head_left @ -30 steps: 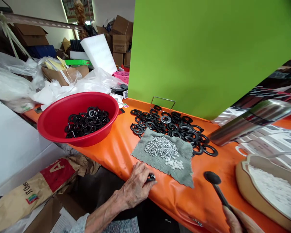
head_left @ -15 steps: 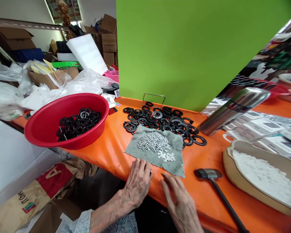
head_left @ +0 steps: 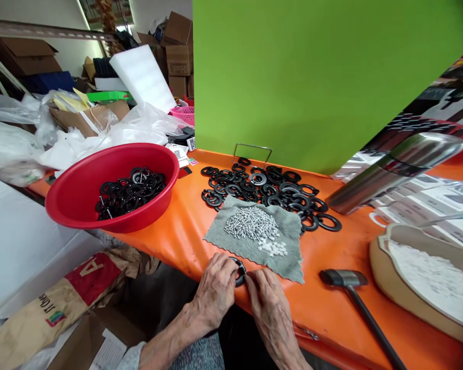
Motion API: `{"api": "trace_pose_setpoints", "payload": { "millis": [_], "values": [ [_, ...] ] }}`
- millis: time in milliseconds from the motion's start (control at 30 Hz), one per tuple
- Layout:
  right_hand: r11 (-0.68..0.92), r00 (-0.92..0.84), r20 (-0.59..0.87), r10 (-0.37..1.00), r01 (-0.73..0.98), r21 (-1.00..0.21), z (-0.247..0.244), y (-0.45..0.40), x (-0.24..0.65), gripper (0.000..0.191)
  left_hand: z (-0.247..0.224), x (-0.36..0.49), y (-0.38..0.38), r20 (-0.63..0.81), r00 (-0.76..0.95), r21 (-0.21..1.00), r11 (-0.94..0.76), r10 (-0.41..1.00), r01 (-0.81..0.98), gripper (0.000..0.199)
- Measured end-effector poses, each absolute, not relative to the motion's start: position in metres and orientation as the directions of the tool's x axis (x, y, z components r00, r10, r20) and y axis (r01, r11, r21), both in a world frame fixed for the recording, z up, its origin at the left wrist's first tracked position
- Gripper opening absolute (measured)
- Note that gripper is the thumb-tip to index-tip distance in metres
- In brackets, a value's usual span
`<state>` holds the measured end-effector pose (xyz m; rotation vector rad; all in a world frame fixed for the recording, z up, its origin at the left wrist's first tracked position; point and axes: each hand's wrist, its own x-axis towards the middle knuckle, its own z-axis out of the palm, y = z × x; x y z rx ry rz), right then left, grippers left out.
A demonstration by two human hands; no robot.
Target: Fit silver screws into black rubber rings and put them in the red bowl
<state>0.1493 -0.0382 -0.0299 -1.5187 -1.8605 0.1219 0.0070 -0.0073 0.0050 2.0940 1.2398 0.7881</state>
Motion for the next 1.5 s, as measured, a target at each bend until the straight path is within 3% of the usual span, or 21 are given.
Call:
{"api": "trace_pose_setpoints", "payload": {
  "millis": [367,500,700,900,1033,1133,1233,1400,1500],
  "values": [
    [0.313,-0.055,0.439,0.897,0.779,-0.543,-0.03,-0.038,0.153,0.017,-0.005,0.006,-0.007,0.281,0.383,0.715,-0.459,0.88,0.528,0.02],
    [0.352,-0.075,0.438,0.896,0.723,-0.595,-0.033,-0.033,0.16,0.024,0.0,0.002,-0.004,0.264,0.363,0.806,-0.411,0.894,0.426,0.017],
    [0.405,-0.17,0.376,0.911,0.544,-0.735,-0.016,-0.026,0.162,0.032,0.024,-0.016,-0.001,0.108,0.334,0.942,-0.203,0.936,0.266,0.01],
    [0.242,-0.145,0.199,0.969,0.413,-0.878,0.019,-0.029,0.151,0.022,0.035,-0.031,-0.001,0.008,0.387,0.977,-0.09,0.922,0.193,0.01],
    [0.052,-0.096,0.021,0.995,0.338,-0.94,0.016,-0.035,0.145,0.022,0.045,-0.04,-0.003,-0.089,0.526,0.98,-0.02,0.846,0.197,0.012],
    [-0.068,-0.052,-0.084,0.995,0.263,-0.962,0.005,-0.037,0.136,0.035,0.051,-0.041,-0.006,-0.06,0.61,0.947,-0.148,0.79,0.284,0.025],
    [-0.139,-0.017,-0.146,0.989,0.209,-0.968,-0.003,-0.034,0.124,0.043,0.047,-0.034,-0.009,0.031,0.595,0.858,-0.326,0.803,0.396,0.021],
    [-0.197,0.104,-0.174,0.979,0.288,-0.937,-0.003,-0.035,0.155,0.041,0.035,-0.02,-0.007,0.062,0.515,0.849,-0.317,0.855,0.423,0.007],
    [-0.087,0.296,0.13,0.946,0.619,-0.781,-0.001,-0.054,0.221,0.035,0.03,-0.016,-0.001,0.08,0.47,0.857,-0.301,0.879,0.419,0.005]
  ]
}}
